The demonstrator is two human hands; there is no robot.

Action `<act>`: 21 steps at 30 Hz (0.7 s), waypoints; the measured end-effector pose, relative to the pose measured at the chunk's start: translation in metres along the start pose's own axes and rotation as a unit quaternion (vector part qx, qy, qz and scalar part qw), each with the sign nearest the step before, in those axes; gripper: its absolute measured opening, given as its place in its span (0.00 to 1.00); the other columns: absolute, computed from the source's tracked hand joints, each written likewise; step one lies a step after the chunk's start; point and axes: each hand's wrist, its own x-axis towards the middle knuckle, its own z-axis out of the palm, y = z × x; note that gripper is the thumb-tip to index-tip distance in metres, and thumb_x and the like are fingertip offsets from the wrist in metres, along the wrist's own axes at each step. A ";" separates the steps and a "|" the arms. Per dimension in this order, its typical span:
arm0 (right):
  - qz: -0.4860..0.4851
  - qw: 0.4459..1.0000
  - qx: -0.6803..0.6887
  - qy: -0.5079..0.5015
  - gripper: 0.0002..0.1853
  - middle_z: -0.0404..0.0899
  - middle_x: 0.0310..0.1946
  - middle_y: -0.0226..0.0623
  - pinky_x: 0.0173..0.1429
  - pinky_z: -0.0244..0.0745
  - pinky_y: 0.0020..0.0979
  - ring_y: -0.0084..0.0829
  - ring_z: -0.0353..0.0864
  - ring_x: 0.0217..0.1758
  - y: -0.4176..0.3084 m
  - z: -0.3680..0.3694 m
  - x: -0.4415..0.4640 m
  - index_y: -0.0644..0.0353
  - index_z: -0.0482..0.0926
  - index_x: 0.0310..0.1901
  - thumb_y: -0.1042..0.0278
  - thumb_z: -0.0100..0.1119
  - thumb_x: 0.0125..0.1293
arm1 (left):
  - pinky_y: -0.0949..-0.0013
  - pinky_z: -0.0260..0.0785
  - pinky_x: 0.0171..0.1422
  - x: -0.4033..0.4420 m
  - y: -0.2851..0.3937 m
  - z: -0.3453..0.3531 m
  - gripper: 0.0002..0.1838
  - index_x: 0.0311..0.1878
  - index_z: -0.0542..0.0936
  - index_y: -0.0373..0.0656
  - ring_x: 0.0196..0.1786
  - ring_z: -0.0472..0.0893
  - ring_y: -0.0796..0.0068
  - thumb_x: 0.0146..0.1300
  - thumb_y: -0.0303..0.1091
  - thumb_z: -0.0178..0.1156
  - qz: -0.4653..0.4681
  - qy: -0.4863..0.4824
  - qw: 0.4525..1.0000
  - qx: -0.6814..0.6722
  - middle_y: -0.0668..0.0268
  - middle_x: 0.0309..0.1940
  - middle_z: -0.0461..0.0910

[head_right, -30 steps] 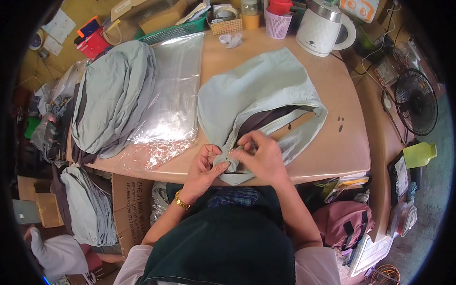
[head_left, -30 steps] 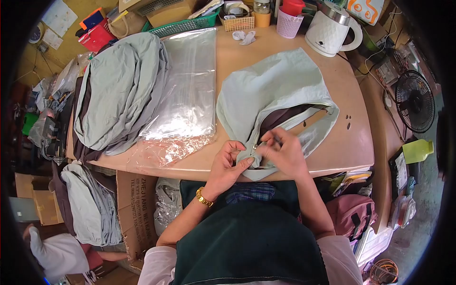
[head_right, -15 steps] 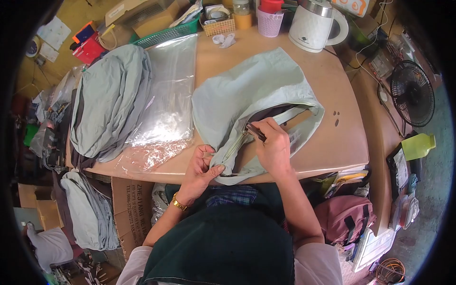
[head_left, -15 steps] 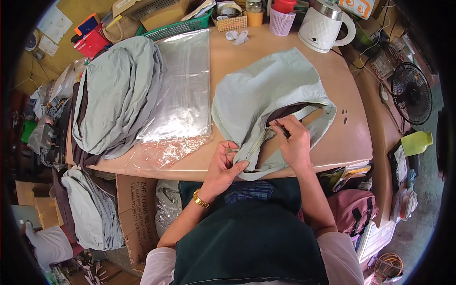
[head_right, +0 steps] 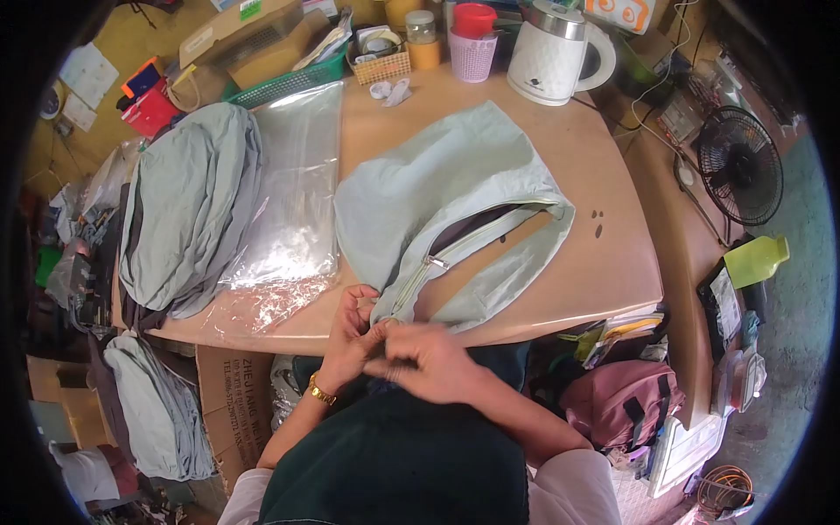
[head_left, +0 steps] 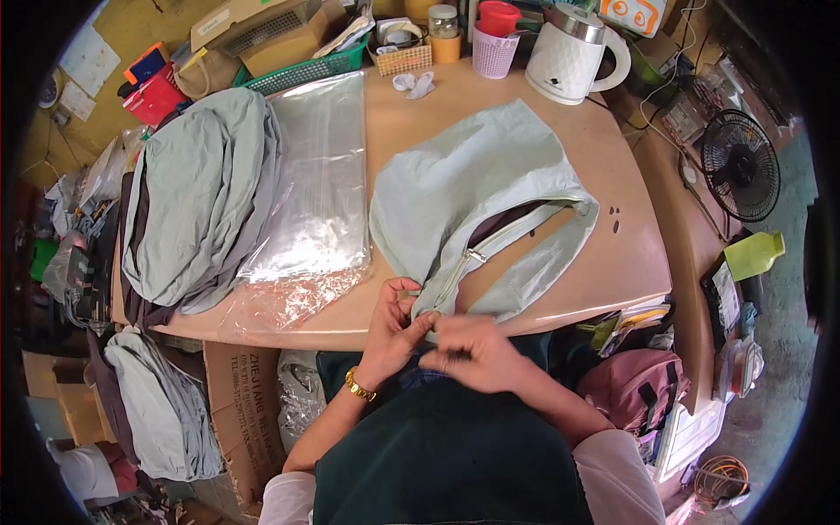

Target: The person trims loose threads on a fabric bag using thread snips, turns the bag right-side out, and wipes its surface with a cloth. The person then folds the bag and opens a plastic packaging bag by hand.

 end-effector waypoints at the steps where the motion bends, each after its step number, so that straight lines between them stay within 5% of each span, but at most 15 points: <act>1: 0.042 0.991 -0.077 0.106 0.07 0.76 0.29 0.40 0.35 0.72 0.33 0.37 0.78 0.30 0.001 -0.010 0.002 0.64 0.78 0.29 0.78 0.69 0.54 | 0.77 0.71 0.48 -0.001 0.000 0.000 0.22 0.57 0.61 0.42 0.45 0.79 0.80 0.66 0.18 0.58 -0.005 0.006 1.000 0.007 0.59 0.46 0.81; 4: 0.067 0.915 -0.195 0.346 0.06 0.77 0.28 0.37 0.32 0.70 0.28 0.30 0.75 0.25 0.021 -0.040 0.004 0.65 0.83 0.36 0.77 0.68 0.57 | 0.77 0.70 0.50 -0.001 -0.004 -0.002 0.22 0.58 0.60 0.43 0.47 0.78 0.80 0.67 0.20 0.59 0.022 -0.003 1.000 0.022 0.58 0.48 0.81; 7: 0.138 0.902 -0.179 0.368 0.06 0.78 0.28 0.36 0.31 0.70 0.27 0.28 0.76 0.26 0.027 -0.058 0.002 0.66 0.84 0.36 0.76 0.68 0.57 | 0.77 0.69 0.50 -0.003 -0.004 -0.002 0.22 0.58 0.60 0.43 0.47 0.77 0.81 0.67 0.21 0.59 0.031 -0.004 0.999 0.035 0.59 0.49 0.80; 18: 0.129 0.932 -0.170 0.293 0.05 0.72 0.23 0.32 0.30 0.65 0.26 0.21 0.70 0.26 0.024 -0.028 0.019 0.68 0.78 0.27 0.80 0.65 0.57 | 0.78 0.69 0.50 -0.002 -0.010 -0.007 0.21 0.58 0.60 0.42 0.46 0.77 0.82 0.67 0.18 0.57 0.017 -0.009 0.999 0.037 0.60 0.48 0.80; 21: 0.102 0.984 0.004 0.144 0.11 0.70 0.23 0.36 0.28 0.62 0.29 0.27 0.67 0.21 0.003 -0.028 -0.001 0.67 0.77 0.26 0.73 0.71 0.56 | 0.74 0.69 0.57 0.000 -0.009 -0.014 0.21 0.59 0.59 0.43 0.51 0.78 0.78 0.69 0.22 0.56 0.008 -0.022 1.000 0.011 0.58 0.50 0.80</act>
